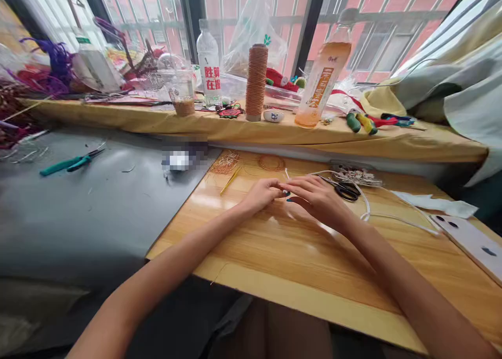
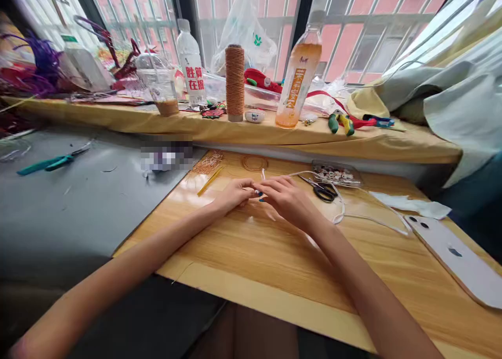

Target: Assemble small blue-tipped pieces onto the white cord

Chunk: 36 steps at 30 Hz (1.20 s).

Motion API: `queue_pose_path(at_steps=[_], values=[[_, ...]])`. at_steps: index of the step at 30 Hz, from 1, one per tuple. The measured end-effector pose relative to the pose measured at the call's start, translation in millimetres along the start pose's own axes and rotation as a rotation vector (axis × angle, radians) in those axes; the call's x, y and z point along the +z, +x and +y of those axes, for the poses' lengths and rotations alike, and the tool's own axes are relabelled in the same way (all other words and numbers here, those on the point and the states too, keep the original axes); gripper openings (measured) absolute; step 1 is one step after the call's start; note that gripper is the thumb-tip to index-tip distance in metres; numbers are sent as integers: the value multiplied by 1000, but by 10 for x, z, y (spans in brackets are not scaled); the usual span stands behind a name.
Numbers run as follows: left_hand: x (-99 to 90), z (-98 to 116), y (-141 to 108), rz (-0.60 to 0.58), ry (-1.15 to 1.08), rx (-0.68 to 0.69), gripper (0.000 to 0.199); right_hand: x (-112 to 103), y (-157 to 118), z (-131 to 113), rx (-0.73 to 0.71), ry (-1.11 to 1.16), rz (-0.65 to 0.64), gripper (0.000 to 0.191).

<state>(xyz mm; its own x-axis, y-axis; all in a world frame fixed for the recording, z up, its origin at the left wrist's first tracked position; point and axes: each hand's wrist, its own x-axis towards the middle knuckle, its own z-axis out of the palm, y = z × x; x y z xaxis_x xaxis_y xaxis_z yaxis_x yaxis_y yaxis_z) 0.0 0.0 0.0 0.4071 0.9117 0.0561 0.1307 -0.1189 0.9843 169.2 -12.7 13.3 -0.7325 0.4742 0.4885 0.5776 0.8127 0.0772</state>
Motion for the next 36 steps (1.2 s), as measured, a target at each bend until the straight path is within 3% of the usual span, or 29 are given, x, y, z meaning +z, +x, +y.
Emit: queue_pose_path(at_steps=[5, 11, 16, 25, 29, 36], values=[[18, 2, -16, -63, -7, -46, 17, 54, -31, 16, 150, 184, 74, 21], [10, 45, -35, -74, -57, -87, 20, -9, 9, -18, 436, 480, 22, 16], [-18, 70, -39, -35, 4, -8, 19, -24, 32, -75, 628, 680, -58, 23], [-31, -50, 32, -14, 2, 114, 16, -6, 46, -206, 724, 665, 114, 21], [-91, -127, 86, 31, 184, 91, 22, 72, 0, -132, 767, 760, 199, 21], [-157, -140, 83, 73, 442, 141, 17, 178, -28, -60, 809, 1011, 201, 22]])
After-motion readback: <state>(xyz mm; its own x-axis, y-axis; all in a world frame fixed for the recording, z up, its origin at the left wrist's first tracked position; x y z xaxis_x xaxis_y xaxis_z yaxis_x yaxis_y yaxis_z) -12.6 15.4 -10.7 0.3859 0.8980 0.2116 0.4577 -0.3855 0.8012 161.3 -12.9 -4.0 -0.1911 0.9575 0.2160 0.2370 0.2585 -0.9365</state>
